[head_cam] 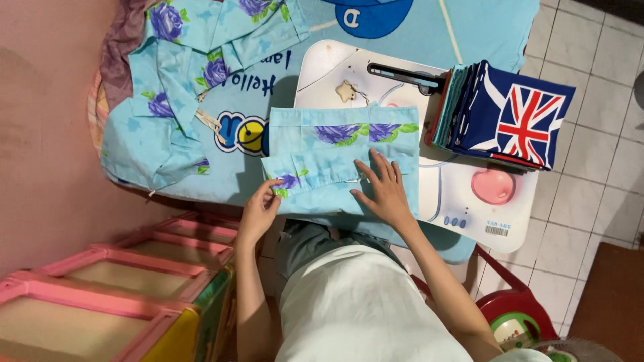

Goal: The person folds a light blue floral-patterned garment on a white folding board. They smooth and align the fabric, fold it into a compact rectangle, and place it on a stack of other folded items.

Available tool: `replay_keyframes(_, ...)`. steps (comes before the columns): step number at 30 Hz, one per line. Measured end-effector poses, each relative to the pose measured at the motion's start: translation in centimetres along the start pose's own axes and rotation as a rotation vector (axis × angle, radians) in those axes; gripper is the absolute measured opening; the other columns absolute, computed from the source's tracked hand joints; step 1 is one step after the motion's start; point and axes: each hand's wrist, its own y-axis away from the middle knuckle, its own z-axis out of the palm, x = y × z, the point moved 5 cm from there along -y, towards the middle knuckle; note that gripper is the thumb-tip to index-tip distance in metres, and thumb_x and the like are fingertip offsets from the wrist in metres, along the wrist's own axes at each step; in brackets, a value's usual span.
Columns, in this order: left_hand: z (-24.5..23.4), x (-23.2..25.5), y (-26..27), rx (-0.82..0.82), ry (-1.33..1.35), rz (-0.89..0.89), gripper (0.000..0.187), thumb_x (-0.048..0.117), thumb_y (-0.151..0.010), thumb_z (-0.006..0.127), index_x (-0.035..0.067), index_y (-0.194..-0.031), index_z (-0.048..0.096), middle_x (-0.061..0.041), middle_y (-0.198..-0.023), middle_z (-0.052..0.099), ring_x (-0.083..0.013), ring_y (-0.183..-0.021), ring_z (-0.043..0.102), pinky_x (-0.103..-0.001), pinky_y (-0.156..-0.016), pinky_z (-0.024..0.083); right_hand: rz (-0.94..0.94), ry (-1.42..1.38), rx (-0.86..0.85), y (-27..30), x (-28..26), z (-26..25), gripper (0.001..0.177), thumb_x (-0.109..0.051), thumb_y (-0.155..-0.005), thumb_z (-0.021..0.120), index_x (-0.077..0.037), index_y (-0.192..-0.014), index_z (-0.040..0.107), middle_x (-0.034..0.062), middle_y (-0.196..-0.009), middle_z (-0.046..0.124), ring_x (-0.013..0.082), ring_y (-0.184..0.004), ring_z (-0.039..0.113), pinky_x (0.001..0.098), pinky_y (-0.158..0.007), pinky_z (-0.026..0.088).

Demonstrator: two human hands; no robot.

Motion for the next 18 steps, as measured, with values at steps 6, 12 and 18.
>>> replay_keyframes(6, 0.0, 3.7, 1.9, 0.038, -0.078, 0.151, 0.061, -0.011, -0.084, 0.053, 0.014, -0.139, 0.065, -0.023, -0.123, 0.064, -0.0446, -0.115, 0.062, -0.053, -0.099, 0.049, 0.041, -0.023, -0.054, 0.6, 0.8, 0.2, 0.071, -0.054, -0.094, 0.064, -0.034, -0.157, 0.038, 0.0127, -0.165, 0.027, 0.0329, -0.152, 0.026, 0.0589, -0.122, 0.011)
replay_keyframes(12, -0.9, 6.9, 2.4, 0.195, -0.136, 0.264, 0.05, -0.01, -0.083, 0.06, 0.012, -0.125, 0.074, -0.017, -0.104, 0.068, -0.0402, -0.102, 0.067, -0.049, -0.097, 0.05, 0.119, 0.05, 0.064, 1.0, 4.0, -0.6, 0.062, -0.049, -0.094, 0.066, -0.033, -0.151, 0.048, 0.0096, -0.161, 0.037, 0.0289, -0.148, 0.035, 0.0678, -0.118, 0.013)
replay_keyframes(18, -2.1, 7.6, 0.3, 0.315, -0.134, 0.32, 0.019, 0.011, -0.089, 0.077, 0.02, -0.106, 0.081, -0.006, -0.09, 0.066, -0.026, -0.087, 0.069, -0.042, -0.092, 0.053, 0.15, 0.092, 0.19, 1.3, 8.0, -3.1, 0.039, -0.015, -0.09, 0.071, -0.035, -0.124, 0.069, 0.0017, -0.152, 0.051, 0.0266, -0.138, 0.051, 0.057, -0.117, 0.03)
